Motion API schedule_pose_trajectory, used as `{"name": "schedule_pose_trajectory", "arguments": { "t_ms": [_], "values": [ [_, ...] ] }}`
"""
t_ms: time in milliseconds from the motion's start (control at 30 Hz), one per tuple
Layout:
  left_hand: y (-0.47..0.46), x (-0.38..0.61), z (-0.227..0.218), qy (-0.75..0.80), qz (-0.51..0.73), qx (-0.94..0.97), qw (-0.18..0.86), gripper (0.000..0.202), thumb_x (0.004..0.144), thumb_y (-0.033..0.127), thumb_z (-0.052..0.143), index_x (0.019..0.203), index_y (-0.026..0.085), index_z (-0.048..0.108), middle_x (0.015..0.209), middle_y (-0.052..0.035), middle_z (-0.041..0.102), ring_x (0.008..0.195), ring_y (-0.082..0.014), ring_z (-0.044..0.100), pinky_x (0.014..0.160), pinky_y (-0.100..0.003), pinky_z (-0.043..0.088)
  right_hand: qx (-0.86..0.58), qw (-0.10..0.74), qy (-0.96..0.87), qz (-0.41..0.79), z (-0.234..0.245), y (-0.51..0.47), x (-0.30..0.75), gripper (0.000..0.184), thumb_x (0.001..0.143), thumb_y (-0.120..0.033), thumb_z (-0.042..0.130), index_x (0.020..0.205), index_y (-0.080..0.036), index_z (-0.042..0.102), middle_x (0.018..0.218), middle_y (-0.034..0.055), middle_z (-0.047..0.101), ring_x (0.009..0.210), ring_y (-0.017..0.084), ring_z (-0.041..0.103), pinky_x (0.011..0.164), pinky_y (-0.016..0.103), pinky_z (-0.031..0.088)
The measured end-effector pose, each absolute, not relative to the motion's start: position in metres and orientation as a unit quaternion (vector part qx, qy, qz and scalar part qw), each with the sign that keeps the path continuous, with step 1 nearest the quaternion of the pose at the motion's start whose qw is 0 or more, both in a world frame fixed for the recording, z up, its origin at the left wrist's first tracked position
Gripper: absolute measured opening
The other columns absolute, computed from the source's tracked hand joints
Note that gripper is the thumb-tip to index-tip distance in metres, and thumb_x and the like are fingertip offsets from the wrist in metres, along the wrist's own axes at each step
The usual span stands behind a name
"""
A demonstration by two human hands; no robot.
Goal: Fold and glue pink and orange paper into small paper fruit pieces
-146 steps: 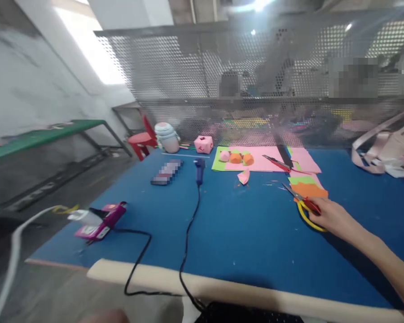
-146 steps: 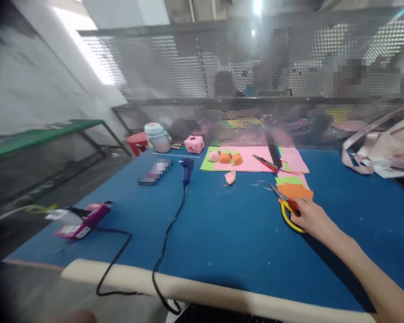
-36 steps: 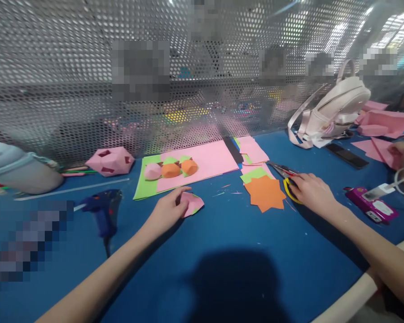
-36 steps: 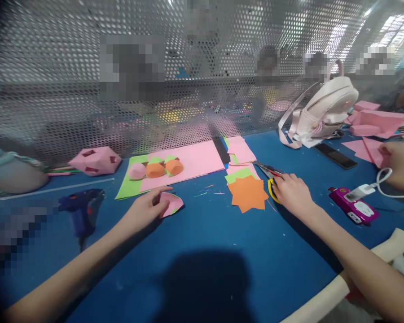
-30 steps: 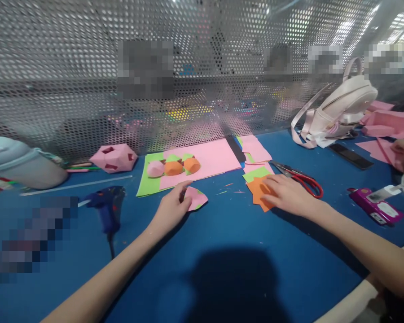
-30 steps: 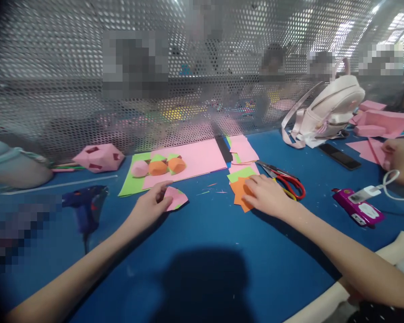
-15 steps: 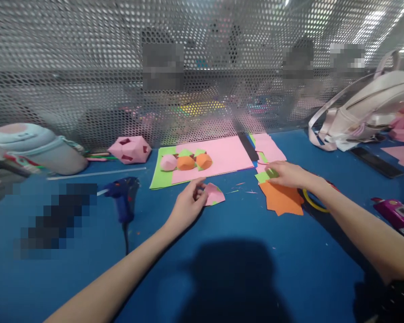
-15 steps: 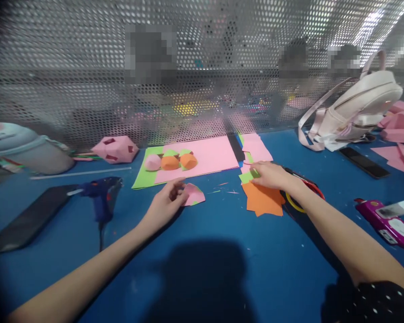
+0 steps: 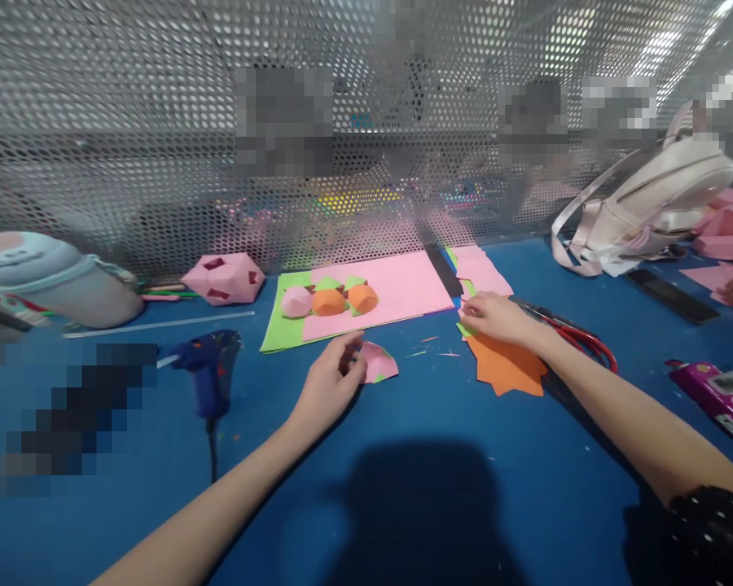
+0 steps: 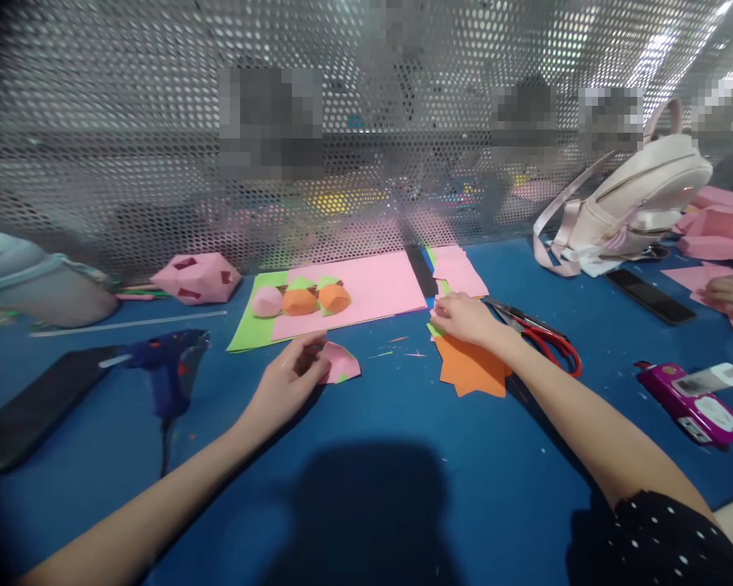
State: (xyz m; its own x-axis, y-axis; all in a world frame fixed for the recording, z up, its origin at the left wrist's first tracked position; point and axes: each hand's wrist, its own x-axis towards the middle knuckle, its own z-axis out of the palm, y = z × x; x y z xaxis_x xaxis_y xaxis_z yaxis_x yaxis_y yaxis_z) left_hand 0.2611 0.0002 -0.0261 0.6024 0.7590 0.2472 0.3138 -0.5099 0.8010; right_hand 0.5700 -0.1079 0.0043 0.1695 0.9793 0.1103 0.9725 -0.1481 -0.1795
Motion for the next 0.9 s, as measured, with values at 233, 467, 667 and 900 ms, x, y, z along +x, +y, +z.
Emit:
{"name": "schedule_pose_trajectory", "arguments": {
  "t_ms": [233,467,667,900],
  "values": [
    [-0.001,0.258,-0.024,0.338,0.317,0.825,0.322,0.036,0.083,0.026,0.05,0.119,0.02,0.05,0.11,-0.0081,0.058,0.089,-0.0194,0.061,0.076,-0.034,0.051,-0.785,0.08,-0.613,-0.05,-0.013,-0.103,0.548,0.022,0.083,-0.024,0.043,0.092,-0.012,0.06,0.092,0.0164,0.06,0.08,0.024,0.057,0.066,0.033,0.036],
    [-0.004,0.257,-0.023,0.305,0.329,0.847,0.284,0.033,0.085,0.024,0.046,0.117,0.021,0.051,0.111,-0.0077,0.056,0.091,-0.0196,0.059,0.076,-0.034,0.051,-0.762,0.078,-0.643,-0.023,-0.009,-0.108,0.55,0.015,0.081,-0.017,0.045,0.085,-0.014,0.059,0.097,0.0154,0.061,0.082,0.024,0.058,0.068,0.032,0.038],
    [-0.007,0.257,-0.021,0.272,0.352,0.861,0.245,0.029,0.085,0.019,0.046,0.113,0.02,0.052,0.113,-0.0079,0.056,0.095,-0.0195,0.057,0.079,-0.035,0.051,-0.717,0.093,-0.689,0.058,0.0,-0.113,0.565,0.015,0.075,-0.012,0.047,0.082,-0.018,0.06,0.092,0.0093,0.064,0.079,0.02,0.058,0.067,0.028,0.04],
    [-0.011,0.257,-0.017,0.241,0.348,0.884,0.196,0.026,0.085,0.016,0.045,0.108,0.018,0.056,0.114,-0.0092,0.057,0.107,-0.0217,0.053,0.082,-0.034,0.05,-0.709,0.151,-0.673,0.146,0.005,-0.112,0.578,0.017,0.07,-0.008,0.05,0.074,-0.018,0.063,0.079,0.0055,0.068,0.074,0.018,0.06,0.065,0.026,0.042]
  ]
}}
